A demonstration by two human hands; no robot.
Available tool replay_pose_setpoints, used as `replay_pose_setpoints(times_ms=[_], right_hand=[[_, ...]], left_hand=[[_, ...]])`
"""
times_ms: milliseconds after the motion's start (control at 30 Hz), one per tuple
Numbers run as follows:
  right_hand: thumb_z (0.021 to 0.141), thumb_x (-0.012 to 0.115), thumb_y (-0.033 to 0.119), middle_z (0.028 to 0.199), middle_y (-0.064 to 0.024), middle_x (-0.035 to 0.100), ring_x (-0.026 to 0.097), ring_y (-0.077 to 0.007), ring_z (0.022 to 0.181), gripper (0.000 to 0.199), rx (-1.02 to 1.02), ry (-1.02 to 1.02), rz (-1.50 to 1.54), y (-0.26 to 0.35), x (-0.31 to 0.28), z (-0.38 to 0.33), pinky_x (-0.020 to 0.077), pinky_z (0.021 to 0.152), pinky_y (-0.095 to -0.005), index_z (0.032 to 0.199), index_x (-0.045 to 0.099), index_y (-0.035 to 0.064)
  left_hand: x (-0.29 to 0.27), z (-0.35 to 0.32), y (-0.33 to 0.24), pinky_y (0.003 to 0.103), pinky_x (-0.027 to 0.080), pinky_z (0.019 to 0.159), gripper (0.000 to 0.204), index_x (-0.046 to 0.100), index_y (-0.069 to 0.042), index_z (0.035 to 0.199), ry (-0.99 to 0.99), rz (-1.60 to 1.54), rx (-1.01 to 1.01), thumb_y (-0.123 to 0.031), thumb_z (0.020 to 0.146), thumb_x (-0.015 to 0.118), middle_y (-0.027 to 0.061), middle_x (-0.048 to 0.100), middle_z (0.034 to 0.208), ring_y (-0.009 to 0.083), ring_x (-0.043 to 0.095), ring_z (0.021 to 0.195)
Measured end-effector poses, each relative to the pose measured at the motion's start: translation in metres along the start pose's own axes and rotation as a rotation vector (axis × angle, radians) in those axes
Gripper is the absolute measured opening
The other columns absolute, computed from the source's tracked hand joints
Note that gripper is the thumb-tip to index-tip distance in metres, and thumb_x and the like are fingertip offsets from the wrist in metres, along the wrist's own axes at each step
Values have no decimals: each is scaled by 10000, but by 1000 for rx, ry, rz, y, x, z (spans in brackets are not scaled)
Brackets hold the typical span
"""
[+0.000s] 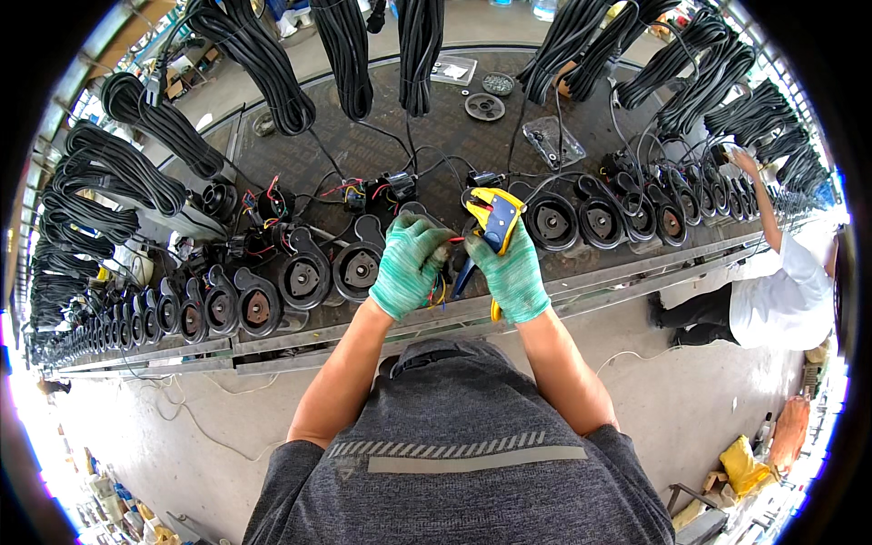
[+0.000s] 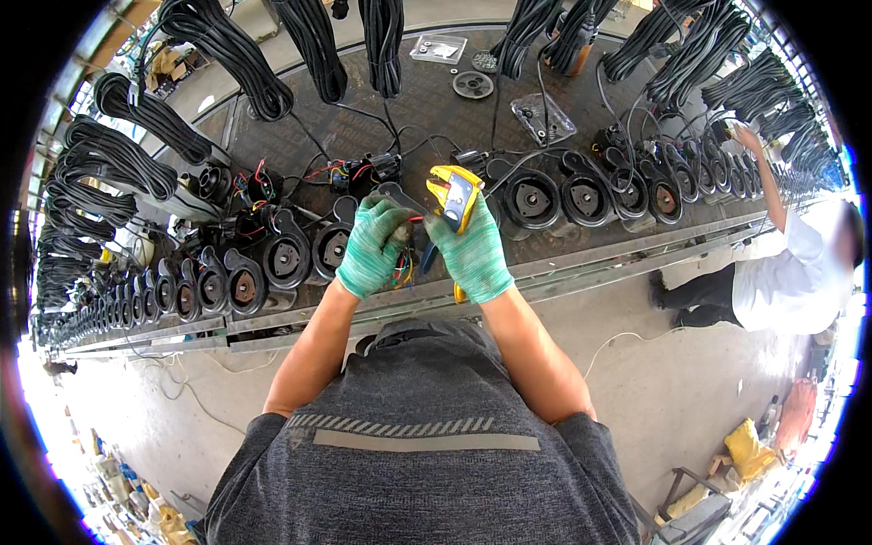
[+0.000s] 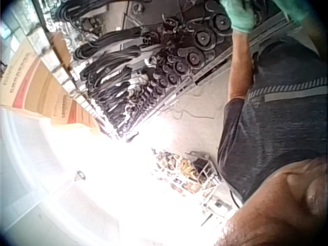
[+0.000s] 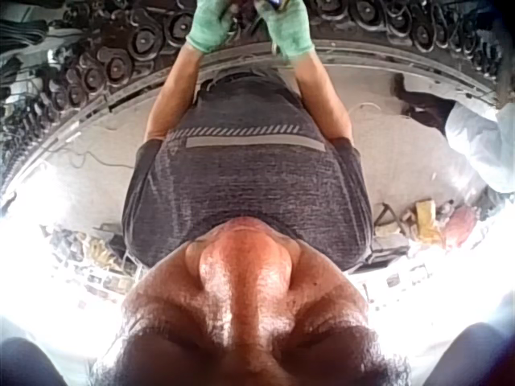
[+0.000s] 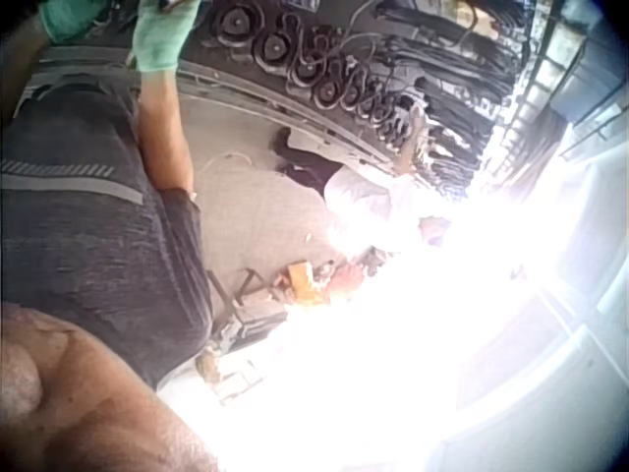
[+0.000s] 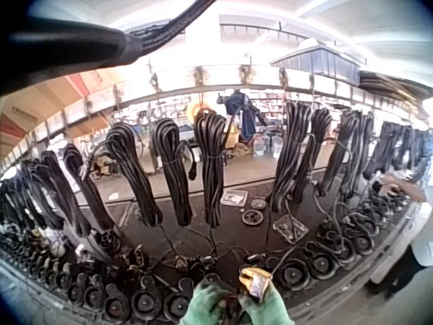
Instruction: The person uses a yellow and blue crimping tool to secure connectors onto the ends of wires attached to circular mechanical components. The person repeatedly picks up a component, aligns the wires, and crimps the terminals, then places the component back on the workbench.
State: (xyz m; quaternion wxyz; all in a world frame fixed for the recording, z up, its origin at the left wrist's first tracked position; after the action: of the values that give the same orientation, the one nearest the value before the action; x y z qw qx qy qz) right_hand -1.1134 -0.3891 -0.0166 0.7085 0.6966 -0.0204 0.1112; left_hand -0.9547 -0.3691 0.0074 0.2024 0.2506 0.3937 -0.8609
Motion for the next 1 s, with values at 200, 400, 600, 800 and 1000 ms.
replay_pose_setpoints(times_ms=[200, 400, 600, 800, 1000], right_hand=[[917, 694, -36, 1350, -63, 622, 584, -118, 1180, 607, -60, 181, -32, 15, 11, 4, 488, 1009, -279, 1477, 468, 24], [910, 685, -50, 1383, -84, 613, 576, -150, 1250, 612, -99, 261, -92, 27, 18, 4, 452, 1084, -304, 1476, 462, 18], [906, 644, -77, 1349, -73, 625, 585, -144, 1219, 567, -56, 170, -149, 24, 10, 7, 456, 1068, -304, 1444, 494, 22], [903, 675, 23, 1247, -37, 639, 604, -128, 1116, 535, 286, 13, 292, -13, -17, 1, 483, 987, -277, 1421, 541, 38], [913, 674, 58, 1248, -38, 628, 608, -152, 1118, 639, 489, 91, 386, -5, -11, -41, 488, 1013, -288, 1519, 474, 61]], left_hand=[[0, 2, 2, 478, 445, 921, 184, 708, -48, 1050, 54, 22, -34, -169, 923, 655, 113, 663, 940, 362, 575, 965], [0, 10, -12, 486, 440, 955, 184, 716, -68, 1041, 160, 228, 93, -162, 888, 673, 105, 685, 962, 350, 590, 1017], [-1, 4, -7, 474, 461, 945, 212, 699, -37, 1058, 87, 42, 21, -103, 857, 704, 127, 653, 990, 367, 590, 971], [-7, -8, 6, 404, 512, 837, 184, 695, -14, 1058, -147, -63, -101, -49, 877, 712, 142, 661, 978, 339, 612, 922], [-5, -13, 11, 397, 513, 806, 163, 687, -6, 1056, -223, -76, -135, -36, 896, 695, 142, 657, 947, 340, 613, 890]])
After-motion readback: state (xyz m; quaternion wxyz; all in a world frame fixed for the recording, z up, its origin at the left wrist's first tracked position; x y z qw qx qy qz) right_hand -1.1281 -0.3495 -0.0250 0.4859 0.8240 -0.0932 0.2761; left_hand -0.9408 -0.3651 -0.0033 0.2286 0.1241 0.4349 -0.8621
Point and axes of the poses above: each hand's wrist, its own z-axis towards the middle knuckle, its own x-axis out of the palm, y = z × x, the point moved 8 cm from there along z, towards the middle knuckle
